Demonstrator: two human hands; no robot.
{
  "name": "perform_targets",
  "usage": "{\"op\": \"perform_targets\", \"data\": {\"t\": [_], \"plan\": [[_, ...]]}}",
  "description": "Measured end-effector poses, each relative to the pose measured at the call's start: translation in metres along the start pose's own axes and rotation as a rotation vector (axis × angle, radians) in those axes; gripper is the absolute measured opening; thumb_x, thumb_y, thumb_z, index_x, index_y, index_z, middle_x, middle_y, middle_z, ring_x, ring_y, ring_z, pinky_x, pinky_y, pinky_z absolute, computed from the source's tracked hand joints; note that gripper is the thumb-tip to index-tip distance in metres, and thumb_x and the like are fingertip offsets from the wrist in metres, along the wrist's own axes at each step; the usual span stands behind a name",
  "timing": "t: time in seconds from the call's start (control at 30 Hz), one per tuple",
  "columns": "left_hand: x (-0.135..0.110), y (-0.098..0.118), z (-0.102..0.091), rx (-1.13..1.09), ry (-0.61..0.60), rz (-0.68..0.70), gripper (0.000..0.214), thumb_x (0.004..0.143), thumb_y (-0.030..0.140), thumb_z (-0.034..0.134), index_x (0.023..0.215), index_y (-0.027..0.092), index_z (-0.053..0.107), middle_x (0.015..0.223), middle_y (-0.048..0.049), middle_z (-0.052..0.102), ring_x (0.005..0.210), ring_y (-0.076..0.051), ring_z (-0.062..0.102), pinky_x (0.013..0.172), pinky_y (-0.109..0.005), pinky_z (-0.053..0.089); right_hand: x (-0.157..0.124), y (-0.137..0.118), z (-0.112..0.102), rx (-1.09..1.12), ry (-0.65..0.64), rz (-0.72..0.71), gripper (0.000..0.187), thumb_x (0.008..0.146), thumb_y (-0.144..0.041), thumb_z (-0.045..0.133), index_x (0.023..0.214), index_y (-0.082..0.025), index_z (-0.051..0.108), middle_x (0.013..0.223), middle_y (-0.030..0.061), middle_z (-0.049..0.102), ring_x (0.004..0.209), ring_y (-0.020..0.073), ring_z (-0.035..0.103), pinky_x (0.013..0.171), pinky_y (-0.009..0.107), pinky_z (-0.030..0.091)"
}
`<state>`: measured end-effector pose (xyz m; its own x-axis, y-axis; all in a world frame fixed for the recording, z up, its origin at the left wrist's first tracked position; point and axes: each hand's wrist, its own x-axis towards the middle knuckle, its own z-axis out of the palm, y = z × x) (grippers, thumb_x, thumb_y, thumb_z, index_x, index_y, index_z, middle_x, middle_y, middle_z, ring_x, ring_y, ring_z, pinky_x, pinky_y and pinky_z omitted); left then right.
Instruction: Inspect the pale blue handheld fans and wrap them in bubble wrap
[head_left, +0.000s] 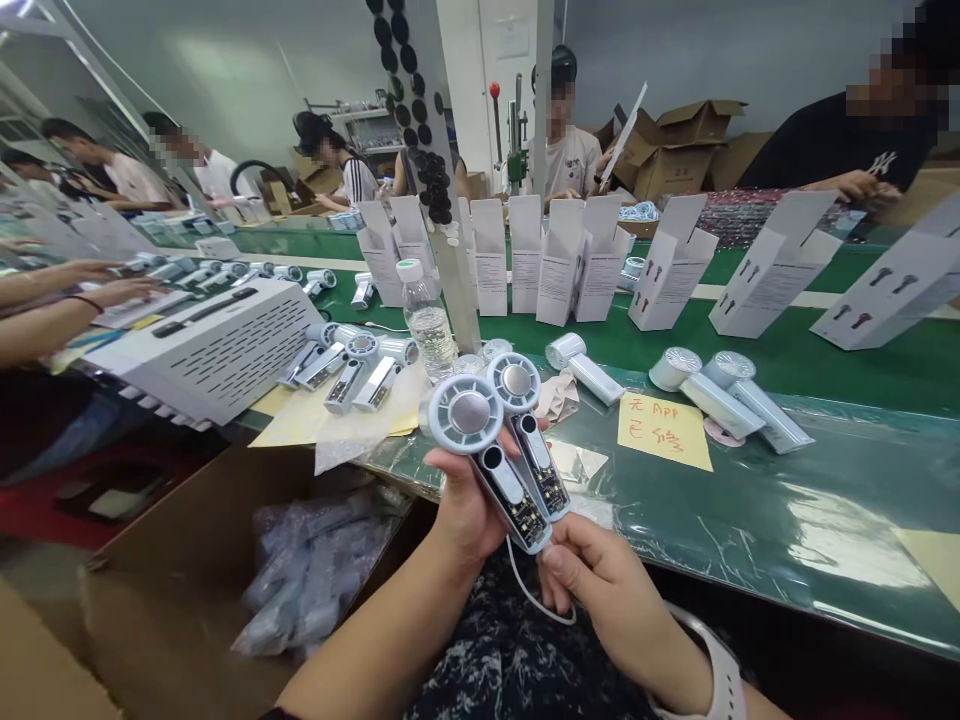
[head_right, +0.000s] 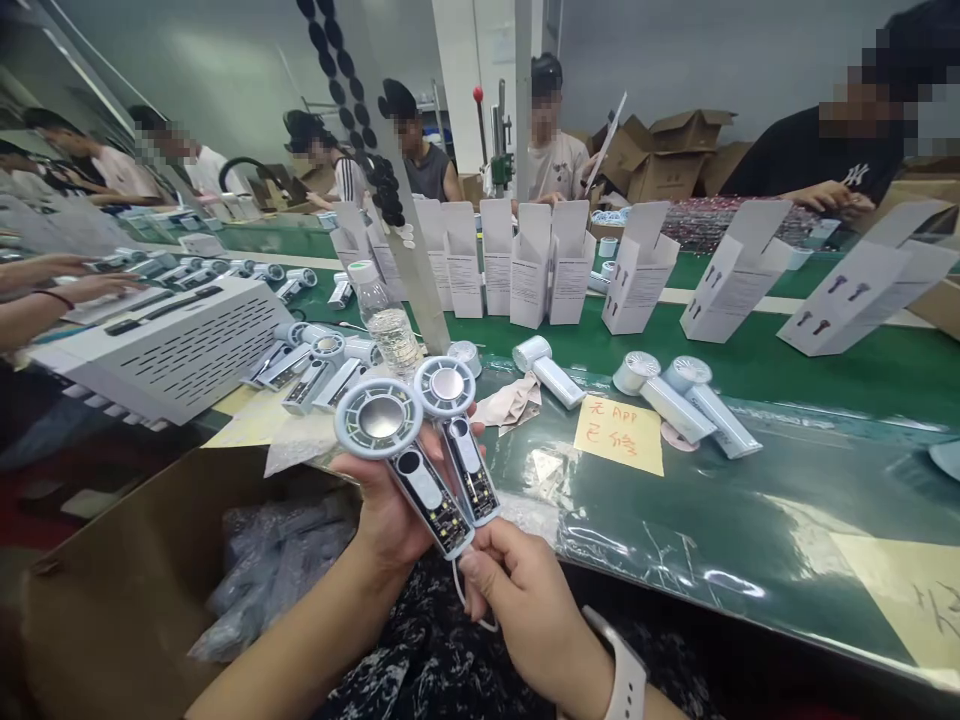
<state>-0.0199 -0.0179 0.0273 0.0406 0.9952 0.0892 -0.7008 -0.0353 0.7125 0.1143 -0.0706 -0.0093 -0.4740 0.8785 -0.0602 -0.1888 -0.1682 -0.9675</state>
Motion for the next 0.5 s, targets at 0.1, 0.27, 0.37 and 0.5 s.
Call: {"op": "perform_targets", "data": {"t": [0.1, 0.27, 0.37, 0.5], "plan": [[0.001, -0.004, -0.002, 0.030, 0.066, 0.011, 0.066, 0.055, 0.079, 0.067, 0.066, 0.014, 0.065, 0.099, -0.0088, 0.068, 0.092, -0.024, 0.064, 0.081, -0.034, 0.054, -0.001, 0.007, 0.007, 0.126, 0.115, 0.056, 0.046, 0.092, -0.059, 0.056, 0.073, -0.020, 0.045, 0.053, -0.0043, 0.041, 0.048, 0.0128, 0.036, 0.049, 0.026, 0.028], [0.000, -0.001, 0.000, -0.104, 0.087, -0.077, 0.066, 0.051, 0.077, 0.070, 0.063, 0.013, 0.063, 0.103, -0.0099, 0.066, 0.093, -0.022, 0.063, 0.081, -0.032, 0.053, -0.003, -0.006, 0.006, -0.126, -0.027, -0.033, 0.038, 0.099, -0.050, 0.047, 0.081, -0.018, 0.053, 0.073, 0.0030, 0.055, 0.068, 0.0177, 0.049, 0.066, 0.030, 0.036], [-0.001, 0.004, 0.000, -0.279, 0.082, -0.198, 0.062, 0.054, 0.074, 0.071, 0.061, 0.013, 0.060, 0.108, -0.0106, 0.064, 0.095, -0.022, 0.062, 0.080, -0.032, 0.053, -0.006, -0.012, 0.004, -0.199, -0.079, -0.123, 0.033, 0.100, -0.047, 0.044, 0.090, -0.018, 0.057, 0.093, 0.0068, 0.059, 0.084, 0.0209, 0.052, 0.076, 0.032, 0.038], [-0.002, 0.008, -0.003, -0.281, 0.048, -0.193, 0.061, 0.055, 0.072, 0.072, 0.063, 0.013, 0.060, 0.109, -0.0111, 0.064, 0.094, -0.021, 0.063, 0.080, -0.031, 0.053, -0.006, -0.003, 0.007, -0.100, 0.086, -0.050, 0.037, 0.100, -0.048, 0.047, 0.079, -0.019, 0.053, 0.073, 0.0026, 0.056, 0.070, 0.0175, 0.053, 0.068, 0.029, 0.040]]}}
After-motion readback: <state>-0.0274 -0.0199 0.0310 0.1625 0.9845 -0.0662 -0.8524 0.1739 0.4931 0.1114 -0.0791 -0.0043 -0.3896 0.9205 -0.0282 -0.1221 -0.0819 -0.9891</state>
